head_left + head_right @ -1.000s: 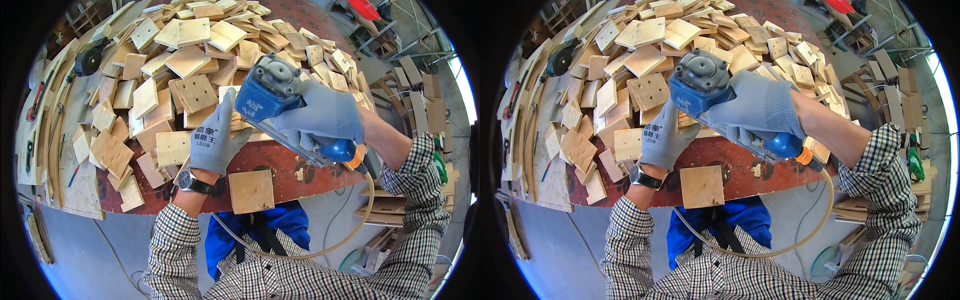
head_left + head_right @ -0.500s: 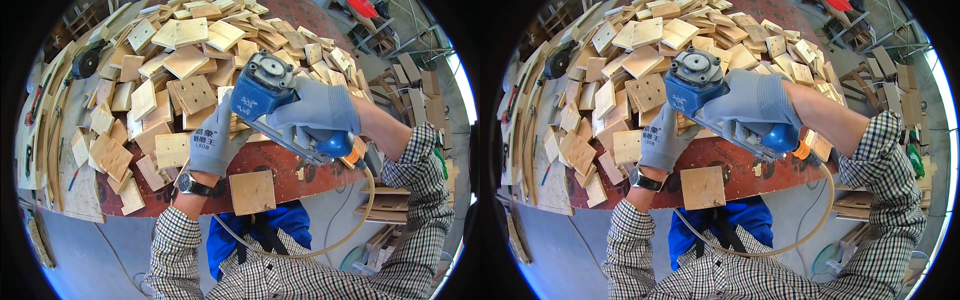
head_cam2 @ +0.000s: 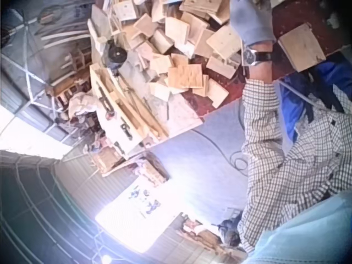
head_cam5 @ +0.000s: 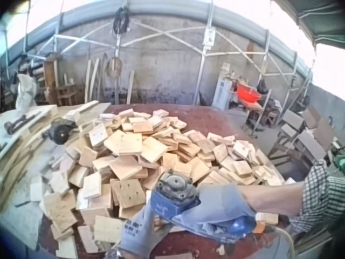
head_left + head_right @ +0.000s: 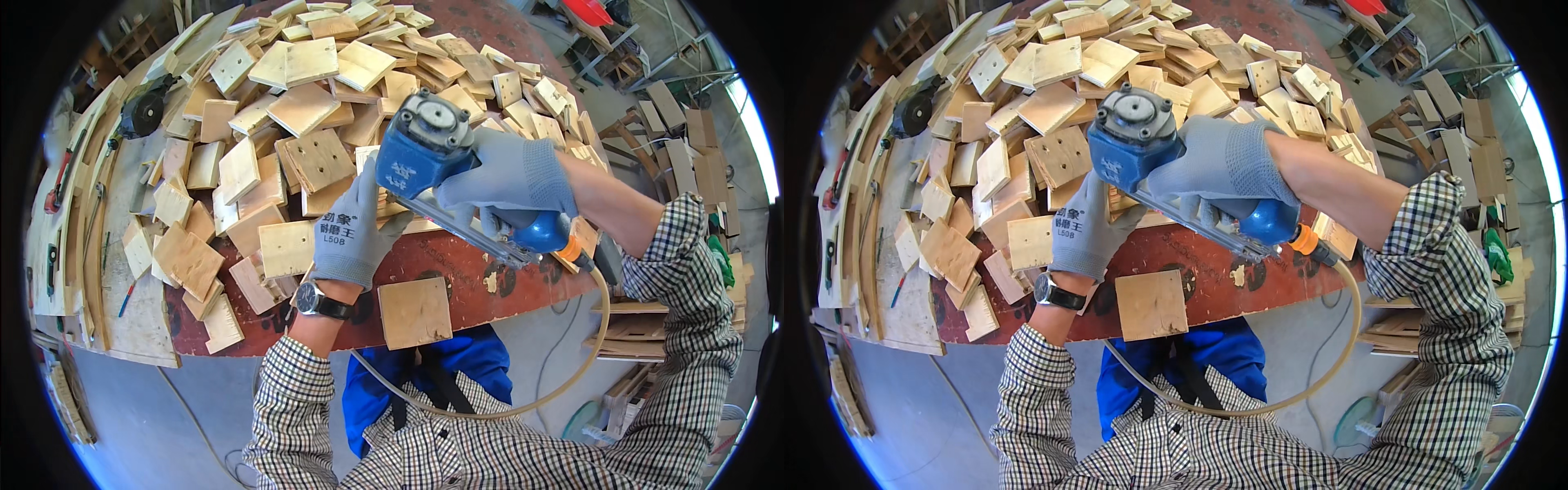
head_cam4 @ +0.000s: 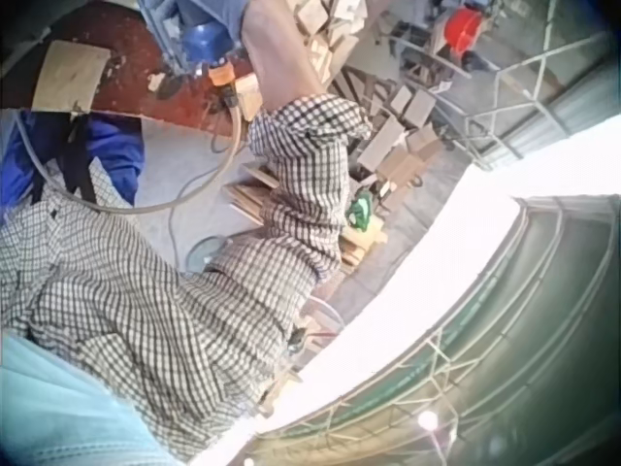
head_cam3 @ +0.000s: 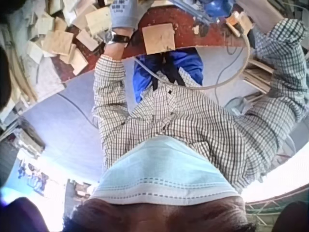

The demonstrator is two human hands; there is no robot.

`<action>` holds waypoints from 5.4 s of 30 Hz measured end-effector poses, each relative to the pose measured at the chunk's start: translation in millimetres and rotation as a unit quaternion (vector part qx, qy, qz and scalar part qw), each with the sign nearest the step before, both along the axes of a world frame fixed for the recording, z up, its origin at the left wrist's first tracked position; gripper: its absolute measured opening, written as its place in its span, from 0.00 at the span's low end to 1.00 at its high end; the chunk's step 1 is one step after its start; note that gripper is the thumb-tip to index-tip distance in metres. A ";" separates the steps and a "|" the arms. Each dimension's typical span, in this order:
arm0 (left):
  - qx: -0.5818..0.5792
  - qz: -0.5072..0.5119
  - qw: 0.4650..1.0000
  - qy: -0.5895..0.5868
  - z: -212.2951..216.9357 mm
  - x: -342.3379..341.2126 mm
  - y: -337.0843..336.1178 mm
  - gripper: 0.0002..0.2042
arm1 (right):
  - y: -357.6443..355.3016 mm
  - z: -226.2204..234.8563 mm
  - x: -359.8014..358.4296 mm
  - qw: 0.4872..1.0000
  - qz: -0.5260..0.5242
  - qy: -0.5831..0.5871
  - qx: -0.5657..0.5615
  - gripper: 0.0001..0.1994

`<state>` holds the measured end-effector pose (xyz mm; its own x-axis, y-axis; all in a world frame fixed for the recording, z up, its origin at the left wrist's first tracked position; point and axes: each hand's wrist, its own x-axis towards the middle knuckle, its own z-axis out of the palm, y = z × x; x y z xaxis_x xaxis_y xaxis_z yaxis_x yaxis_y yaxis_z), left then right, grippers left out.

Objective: The person assembles small wooden boxes by arranging four pre-drilled wooden pieces into a square frame and securing them with a pneumatic nail gun. They repeat this process for multiple units, stacking the finished boxes on the table.

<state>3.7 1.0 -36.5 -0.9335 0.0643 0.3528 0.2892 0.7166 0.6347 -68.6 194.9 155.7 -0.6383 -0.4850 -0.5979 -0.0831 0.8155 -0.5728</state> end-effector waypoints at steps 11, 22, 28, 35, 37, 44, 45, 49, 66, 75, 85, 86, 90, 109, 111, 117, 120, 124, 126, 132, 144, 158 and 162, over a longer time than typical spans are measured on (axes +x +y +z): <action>-0.121 -0.005 0.992 0.047 11.1 9.8 -5.7 0.35 | 93.0 -2.6 98.3 0.945 -0.274 0.143 -0.109 0.17; -0.376 -0.091 0.919 0.078 45.9 -21.8 31.8 0.47 | 106.2 -139.8 135.6 0.885 -0.250 0.346 0.186 0.35; -0.375 -0.098 0.910 0.146 21.4 -24.5 24.7 0.45 | 92.9 -194.4 126.5 0.846 -0.211 0.390 0.297 0.34; -0.383 -0.140 0.904 0.129 38.3 -20.9 24.3 0.35 | 97.9 -174.0 138.4 0.884 -0.190 0.321 0.282 0.52; -0.314 -0.139 0.931 0.121 37.8 -25.0 18.2 0.35 | 101.5 -155.3 146.1 0.878 -0.207 0.347 0.256 0.46; -0.151 -0.088 0.984 0.025 64.0 -27.7 9.3 0.35 | 76.1 -140.4 128.5 0.830 -0.216 0.514 -0.020 0.27; -0.140 -0.079 0.986 0.035 60.7 -29.5 5.9 0.35 | 73.3 -144.1 122.1 0.833 -0.208 0.512 -0.024 0.26; 0.003 0.005 0.998 0.067 65.6 -24.2 6.0 0.27 | 70.6 -147.2 108.9 0.835 -0.194 0.515 -0.012 0.23; 0.212 0.089 0.971 0.068 85.1 12.5 2.6 0.23 | 68.6 -124.4 85.8 0.842 -0.223 0.487 -0.062 0.13; 0.260 0.082 0.961 0.047 38.9 27.6 -58.2 0.22 | 101.3 -137.4 103.0 0.816 -0.256 0.485 -0.182 0.14; 0.317 -0.036 0.945 -0.070 51.9 68.8 -45.1 0.20 | 55.6 -127.2 118.3 0.866 -0.207 0.350 -0.290 0.22; 0.420 -0.061 0.896 -0.134 60.3 70.8 -33.1 0.21 | 51.0 -124.9 124.6 0.875 -0.213 0.316 -0.298 0.23; 0.320 -0.019 0.943 -0.088 86.2 79.3 2.1 0.24 | 33.4 -105.8 144.3 0.889 -0.242 0.196 -0.335 0.29; 0.246 -0.034 0.946 -0.208 133.6 86.9 31.4 0.36 | 23.6 -118.3 154.0 0.830 -0.251 0.180 -0.465 0.52; 0.230 -0.074 0.953 -0.181 117.1 79.5 18.8 0.41 | 22.8 -122.8 154.7 0.822 -0.229 0.207 -0.478 0.51; 0.234 -0.148 0.935 -0.223 117.1 80.8 14.3 0.58 | 28.0 -132.4 159.9 0.819 -0.191 0.238 -0.486 0.52; 0.185 -0.154 0.950 -0.199 113.6 83.3 7.9 0.61 | 36.5 -127.4 165.4 0.836 -0.171 0.225 -0.470 0.53; 0.327 -0.169 0.899 -0.236 108.2 101.1 10.2 0.65 | 34.4 -129.2 166.2 0.819 -0.130 0.322 -0.457 0.54; 0.339 -0.118 0.879 -0.314 109.5 110.7 5.5 0.68 | 33.4 -126.7 166.9 0.837 -0.123 0.275 -0.457 0.55; 0.335 -0.005 0.909 -0.246 79.8 136.9 -24.2 0.58 | 43.7 -102.2 131.7 0.907 -0.047 0.268 -0.320 0.36; 0.197 0.058 0.978 -0.037 71.2 75.2 -25.7 0.47 | -3.1 -143.6 19.6 0.947 -0.015 0.275 0.168 0.42; 0.397 0.074 0.909 -0.106 58.4 88.6 -39.3 0.42 | 15.7 -158.9 19.0 0.963 -0.015 0.261 0.072 0.31; 0.396 0.065 0.906 -0.131 58.7 91.1 -35.3 0.42 | 9.2 -154.7 24.2 0.967 -0.036 0.240 0.080 0.31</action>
<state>94.8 -34.3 22.1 -0.9736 -0.2281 0.0048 -0.0005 0.0230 0.9997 -44.4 204.1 0.9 -0.8898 -0.3543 -0.2878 -0.2474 0.9042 -0.3482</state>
